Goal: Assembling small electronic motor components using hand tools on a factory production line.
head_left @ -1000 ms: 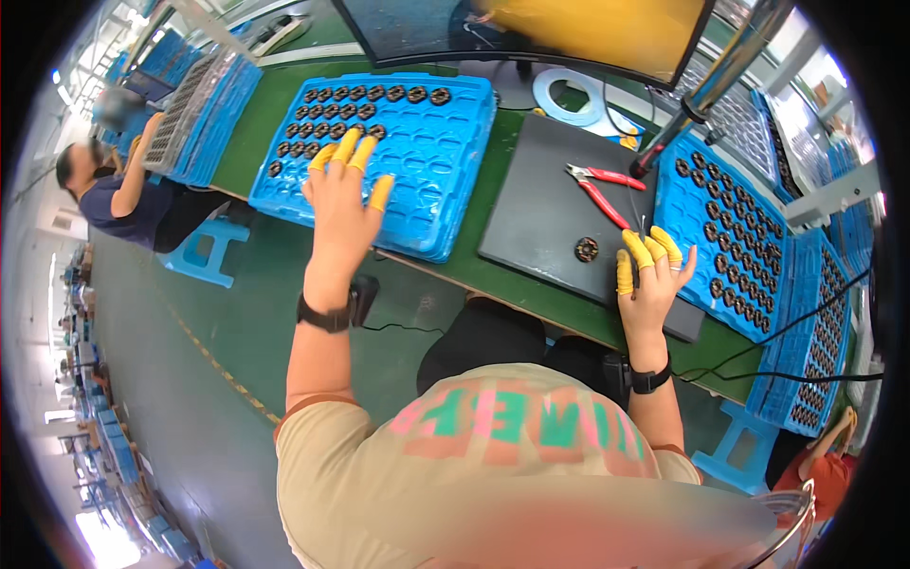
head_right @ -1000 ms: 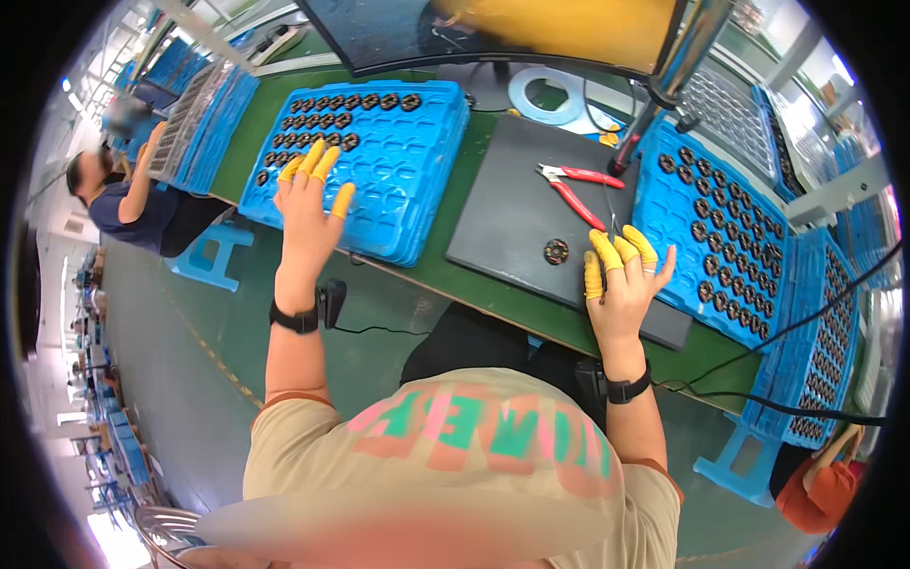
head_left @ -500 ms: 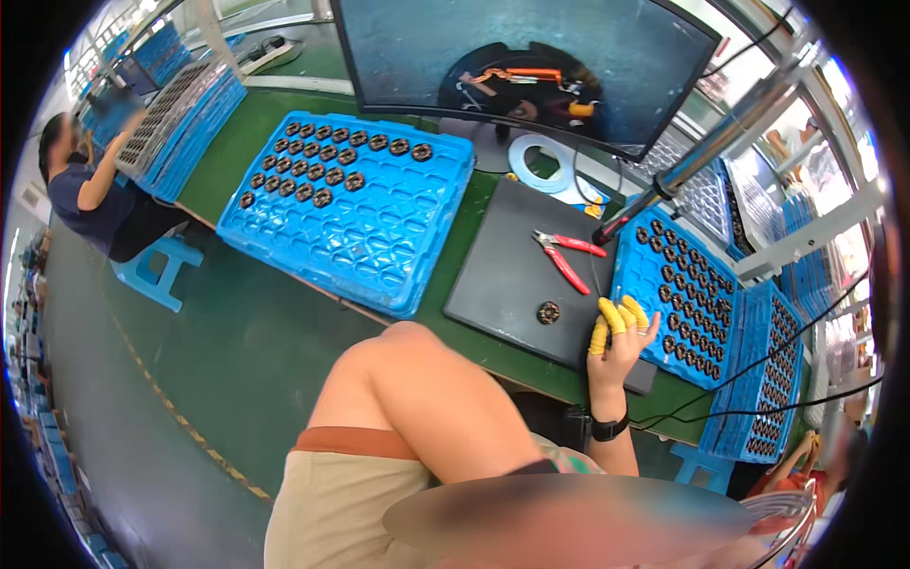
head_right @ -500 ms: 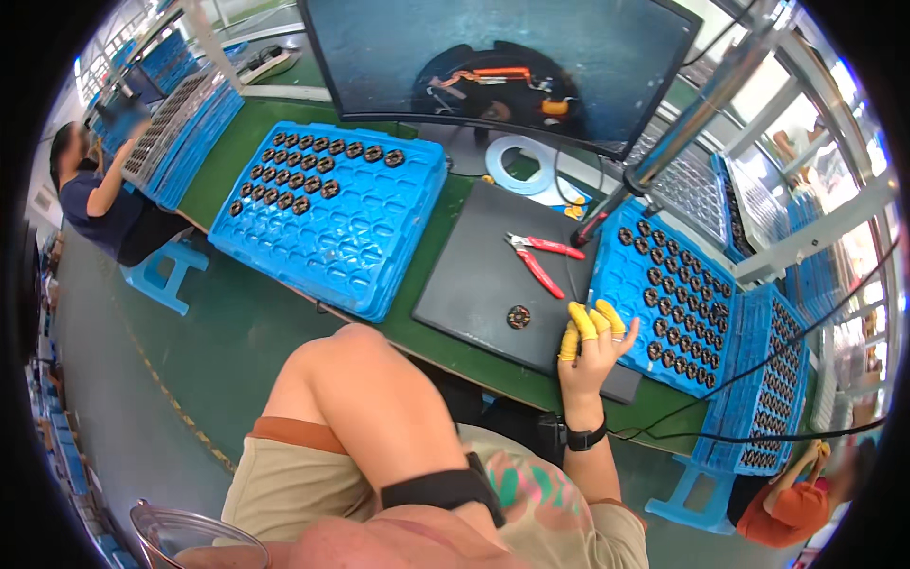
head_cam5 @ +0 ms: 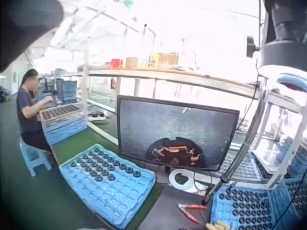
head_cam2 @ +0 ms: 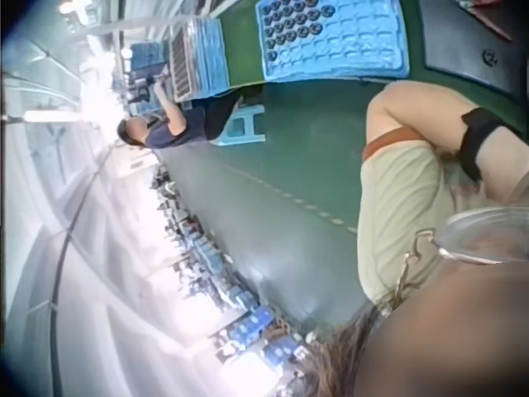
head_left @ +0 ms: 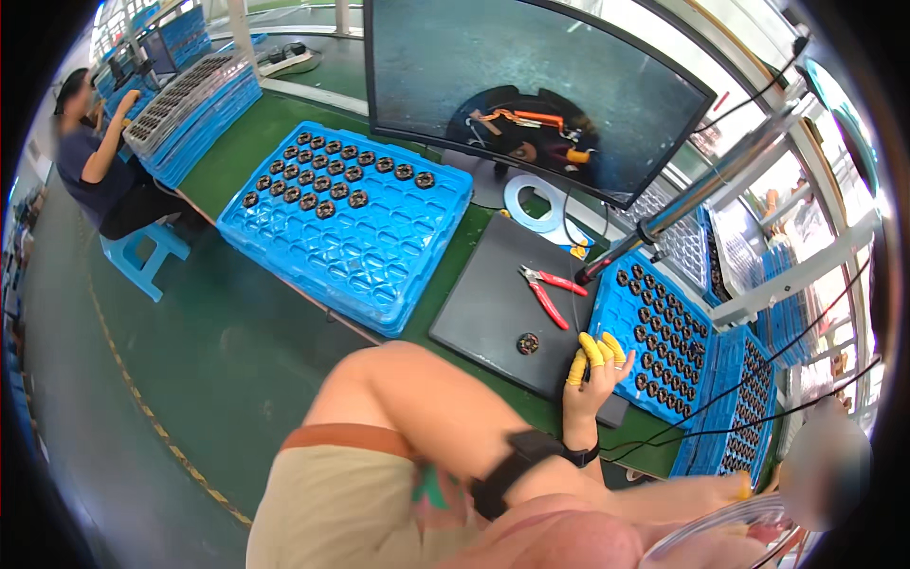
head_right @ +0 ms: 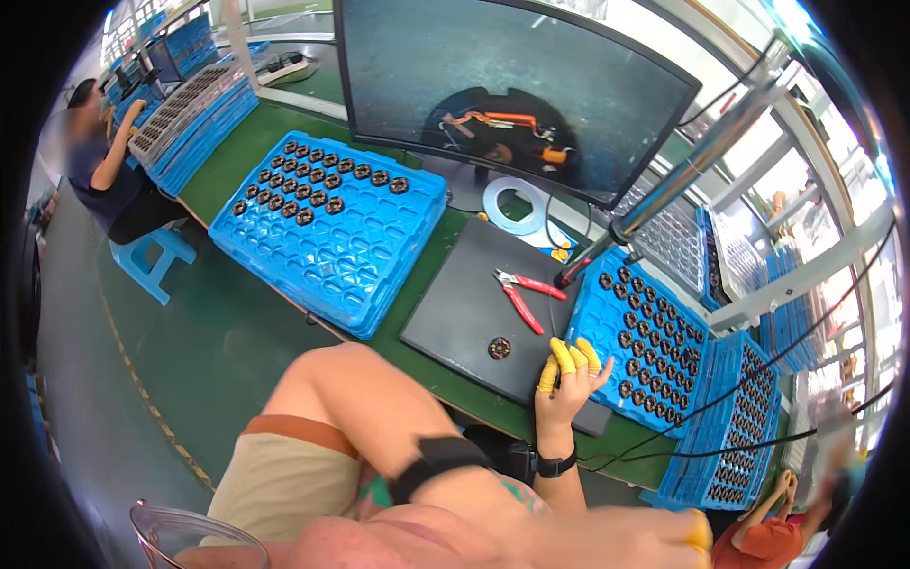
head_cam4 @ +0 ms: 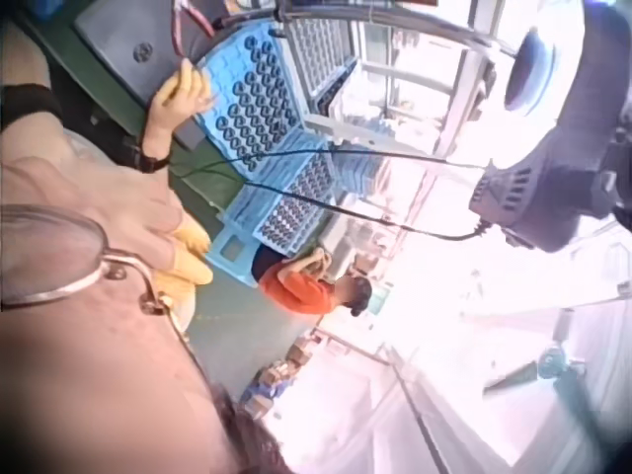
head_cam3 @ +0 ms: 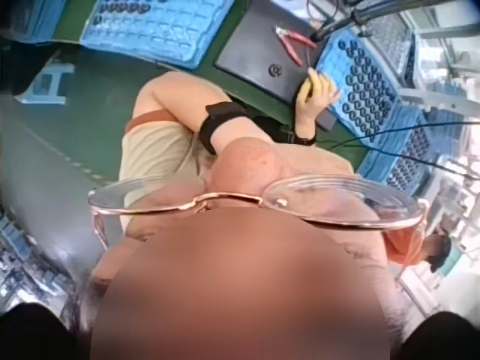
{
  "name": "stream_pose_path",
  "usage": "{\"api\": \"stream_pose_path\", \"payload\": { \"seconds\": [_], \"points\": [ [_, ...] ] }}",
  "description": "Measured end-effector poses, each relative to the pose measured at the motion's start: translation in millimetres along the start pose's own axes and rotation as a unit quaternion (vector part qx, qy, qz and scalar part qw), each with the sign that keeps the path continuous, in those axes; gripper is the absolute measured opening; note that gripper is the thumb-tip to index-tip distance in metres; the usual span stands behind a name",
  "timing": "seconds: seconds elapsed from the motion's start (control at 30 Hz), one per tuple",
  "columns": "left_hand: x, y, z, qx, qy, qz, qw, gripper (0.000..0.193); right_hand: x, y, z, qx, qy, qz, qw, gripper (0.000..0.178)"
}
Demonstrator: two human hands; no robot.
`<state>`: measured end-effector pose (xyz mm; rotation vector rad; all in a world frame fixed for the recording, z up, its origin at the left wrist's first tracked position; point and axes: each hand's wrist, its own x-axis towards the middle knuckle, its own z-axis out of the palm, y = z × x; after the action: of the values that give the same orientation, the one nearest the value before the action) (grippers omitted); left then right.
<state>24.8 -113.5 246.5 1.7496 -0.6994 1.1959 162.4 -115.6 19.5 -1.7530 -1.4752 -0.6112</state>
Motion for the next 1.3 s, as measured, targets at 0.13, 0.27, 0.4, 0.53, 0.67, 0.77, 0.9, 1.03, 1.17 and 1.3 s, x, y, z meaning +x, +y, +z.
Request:
{"api": "stream_pose_path", "payload": {
  "seconds": [0.13, 0.27, 0.4, 0.53, 0.67, 0.77, 0.9, 1.03, 1.17, 1.3],
  "points": [
    [5, 12, 27, -0.109, 0.029, 0.004, 0.994, 0.022, -4, 10, -4, -0.022, -0.008, 0.007, 1.0, 0.029],
    [-6, 21, 14, -0.184, 0.007, -0.014, 0.983, 0.023, -3, 15, -3, -0.015, 0.001, 0.019, 1.0, 0.032],
    [-27, 43, 0, -0.272, -0.021, -0.011, 0.962, 0.023, 2, 17, -3, -0.012, -0.017, 0.02, 1.0, 0.031],
    [-54, 53, -32, -0.354, -0.079, -0.005, 0.932, 0.024, 7, 10, -1, 0.027, -0.001, 0.029, 0.999, 0.031],
    [-67, 44, -61, -0.41, -0.123, 0.002, 0.904, 0.025, 2, 15, -4, 0.024, 0.015, 0.047, 0.998, 0.033],
    [-26, 40, 11, -0.378, -0.139, -0.027, 0.915, 0.025, 2, 11, -1, 0.021, 0.0, 0.027, 0.999, 0.036],
    [-19, 40, -5, -0.322, -0.138, -0.048, 0.935, 0.026, 3, 10, -1, 0.001, 0.019, 0.02, 1.0, 0.033],
    [-4, 34, -27, -0.25, -0.122, -0.064, 0.958, 0.026, 10, -7, -5, 0.013, 0.0, 0.024, 1.0, 0.029],
    [-7, 29, -1, -0.159, -0.044, -0.112, 0.98, 0.027, 8, -1, -13, -0.022, -0.003, 0.0, 1.0, 0.032],
    [-2, 24, -10, -0.134, 0.001, -0.151, 0.98, 0.028, 3, 10, -3, -0.016, 0.005, 0.014, 1.0, 0.025]
  ]
}}
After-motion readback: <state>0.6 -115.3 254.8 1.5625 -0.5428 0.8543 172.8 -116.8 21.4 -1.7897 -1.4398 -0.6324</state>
